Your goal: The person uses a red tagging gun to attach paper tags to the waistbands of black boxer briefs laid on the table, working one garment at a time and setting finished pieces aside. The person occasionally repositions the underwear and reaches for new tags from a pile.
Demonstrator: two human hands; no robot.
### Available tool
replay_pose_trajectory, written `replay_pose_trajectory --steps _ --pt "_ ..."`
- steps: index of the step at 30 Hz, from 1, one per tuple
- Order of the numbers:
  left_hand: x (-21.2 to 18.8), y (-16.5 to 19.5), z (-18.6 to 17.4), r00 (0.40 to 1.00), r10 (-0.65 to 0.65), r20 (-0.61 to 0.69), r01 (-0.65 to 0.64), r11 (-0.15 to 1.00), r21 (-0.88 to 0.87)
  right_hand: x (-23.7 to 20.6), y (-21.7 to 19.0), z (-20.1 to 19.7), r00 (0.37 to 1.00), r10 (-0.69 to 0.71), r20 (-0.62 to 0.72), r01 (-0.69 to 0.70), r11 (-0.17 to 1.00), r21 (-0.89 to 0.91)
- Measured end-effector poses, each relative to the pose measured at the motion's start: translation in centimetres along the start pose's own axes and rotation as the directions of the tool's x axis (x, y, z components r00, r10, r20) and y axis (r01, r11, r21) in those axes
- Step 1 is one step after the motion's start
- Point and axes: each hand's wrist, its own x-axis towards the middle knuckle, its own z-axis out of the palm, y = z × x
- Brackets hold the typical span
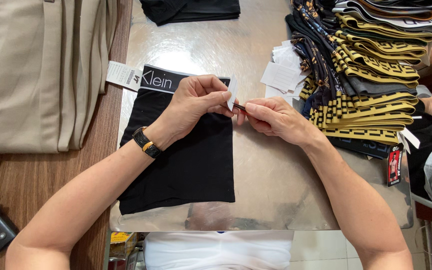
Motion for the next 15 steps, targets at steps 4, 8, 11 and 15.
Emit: replay_pose_trajectory --steps 4,8,11,15 --pt "-0.12 0.01 0.0 1.0 -0.014 -0.003 0.014 1.0 -0.02 -0.01 0.22 0.02 1.0 0.004 -0.013 -0.004 1.0 -0.007" --pt "-0.02 0.08 0.04 1.0 -0.023 -0.005 0.023 1.0 -0.003 -0.02 0.39 0.0 1.0 0.002 -0.018 -0.002 1.0 0.005" --pt "0.13 0.14 0.07 1.0 -0.022 -0.005 0.022 1.0 -0.011 0.09 0.47 -0.12 1.0 -0.016 -0.008 0.016 1.0 0.012" --pt "-0.13 0.24 0.18 1.0 -0.022 0.005 0.022 1.0 -0.02 0.07 0.63 -0.16 1.0 -0.026 0.008 0.026 1.0 0.007"
